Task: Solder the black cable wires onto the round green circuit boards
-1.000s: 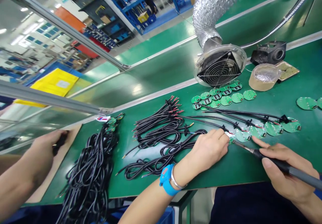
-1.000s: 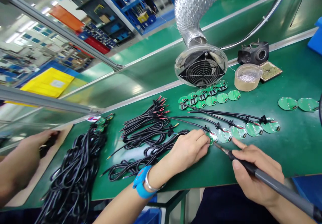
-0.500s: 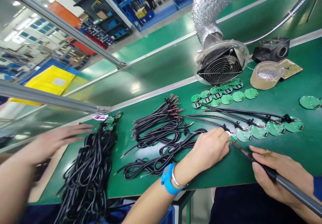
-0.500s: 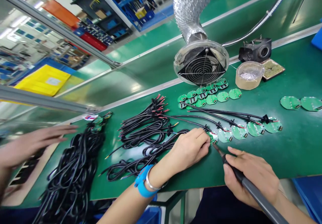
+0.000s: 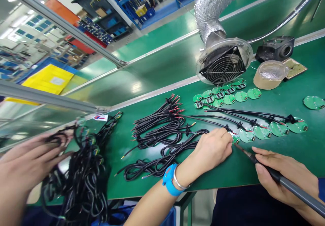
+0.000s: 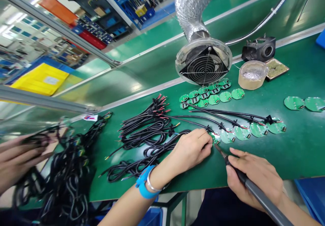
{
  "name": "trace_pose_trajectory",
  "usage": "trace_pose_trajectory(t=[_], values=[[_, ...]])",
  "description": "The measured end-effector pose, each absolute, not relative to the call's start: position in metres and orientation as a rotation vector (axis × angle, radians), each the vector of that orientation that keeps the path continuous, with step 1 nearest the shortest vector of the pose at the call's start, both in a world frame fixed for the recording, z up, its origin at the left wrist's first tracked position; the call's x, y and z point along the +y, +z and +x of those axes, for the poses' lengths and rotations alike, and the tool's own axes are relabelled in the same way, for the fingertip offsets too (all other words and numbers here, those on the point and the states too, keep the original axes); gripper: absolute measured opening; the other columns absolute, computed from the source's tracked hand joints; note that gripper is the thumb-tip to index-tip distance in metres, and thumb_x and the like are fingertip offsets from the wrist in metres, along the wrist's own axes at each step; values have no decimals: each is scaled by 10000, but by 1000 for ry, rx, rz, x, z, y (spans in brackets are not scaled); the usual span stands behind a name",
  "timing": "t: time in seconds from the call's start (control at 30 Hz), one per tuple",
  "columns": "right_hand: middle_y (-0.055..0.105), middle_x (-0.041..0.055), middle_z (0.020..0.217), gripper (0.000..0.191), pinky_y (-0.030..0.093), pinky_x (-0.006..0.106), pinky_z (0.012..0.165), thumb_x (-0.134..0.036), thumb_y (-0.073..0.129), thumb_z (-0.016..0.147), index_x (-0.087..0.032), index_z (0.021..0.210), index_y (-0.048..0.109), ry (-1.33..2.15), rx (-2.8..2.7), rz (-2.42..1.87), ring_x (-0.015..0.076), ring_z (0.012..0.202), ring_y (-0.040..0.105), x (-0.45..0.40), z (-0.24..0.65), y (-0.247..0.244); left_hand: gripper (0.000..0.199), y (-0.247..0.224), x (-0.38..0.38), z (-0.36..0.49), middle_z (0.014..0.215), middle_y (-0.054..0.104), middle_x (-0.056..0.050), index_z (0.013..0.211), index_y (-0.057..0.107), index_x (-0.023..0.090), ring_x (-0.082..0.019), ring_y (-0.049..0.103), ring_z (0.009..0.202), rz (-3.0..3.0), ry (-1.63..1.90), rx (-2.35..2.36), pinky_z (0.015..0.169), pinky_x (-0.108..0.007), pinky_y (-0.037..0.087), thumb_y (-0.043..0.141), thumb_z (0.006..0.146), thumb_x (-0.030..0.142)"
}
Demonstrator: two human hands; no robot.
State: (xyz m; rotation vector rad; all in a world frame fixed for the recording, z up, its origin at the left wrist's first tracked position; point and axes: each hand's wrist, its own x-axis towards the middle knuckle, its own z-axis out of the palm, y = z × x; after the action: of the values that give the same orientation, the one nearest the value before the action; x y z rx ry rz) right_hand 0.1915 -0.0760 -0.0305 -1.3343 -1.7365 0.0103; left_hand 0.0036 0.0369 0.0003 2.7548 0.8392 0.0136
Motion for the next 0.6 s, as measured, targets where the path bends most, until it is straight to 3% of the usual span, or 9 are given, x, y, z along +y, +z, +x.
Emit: trace_pose_trajectory(t=[0.13,0.27,0.6], values=[[732,26,818,60,643,215,740,-196,633,884,-167,930,658,-1,-1774,-1283,174,773,738,-78,192,-34,178,0,35,5,824,601,-30,857,596,178,-172,573,785,2762,13,868,659,-273,461,459,964,214],[712,17,763,162,649,254,802,-102,680,820,-141,974,645,-16,-1784,-1188,187,792,735,-78,190,-35,196,-1,33,7,819,609,-33,846,595,182,-172,580,784,2764,20,899,655,-273,459,441,964,209],[705,10,755,171,655,256,759,-88,656,832,-149,991,639,-45,-1791,-1156,169,743,725,-75,188,-32,130,-3,36,6,817,618,-23,844,609,180,-170,585,770,2751,57,875,662,-270,468,505,921,189]])
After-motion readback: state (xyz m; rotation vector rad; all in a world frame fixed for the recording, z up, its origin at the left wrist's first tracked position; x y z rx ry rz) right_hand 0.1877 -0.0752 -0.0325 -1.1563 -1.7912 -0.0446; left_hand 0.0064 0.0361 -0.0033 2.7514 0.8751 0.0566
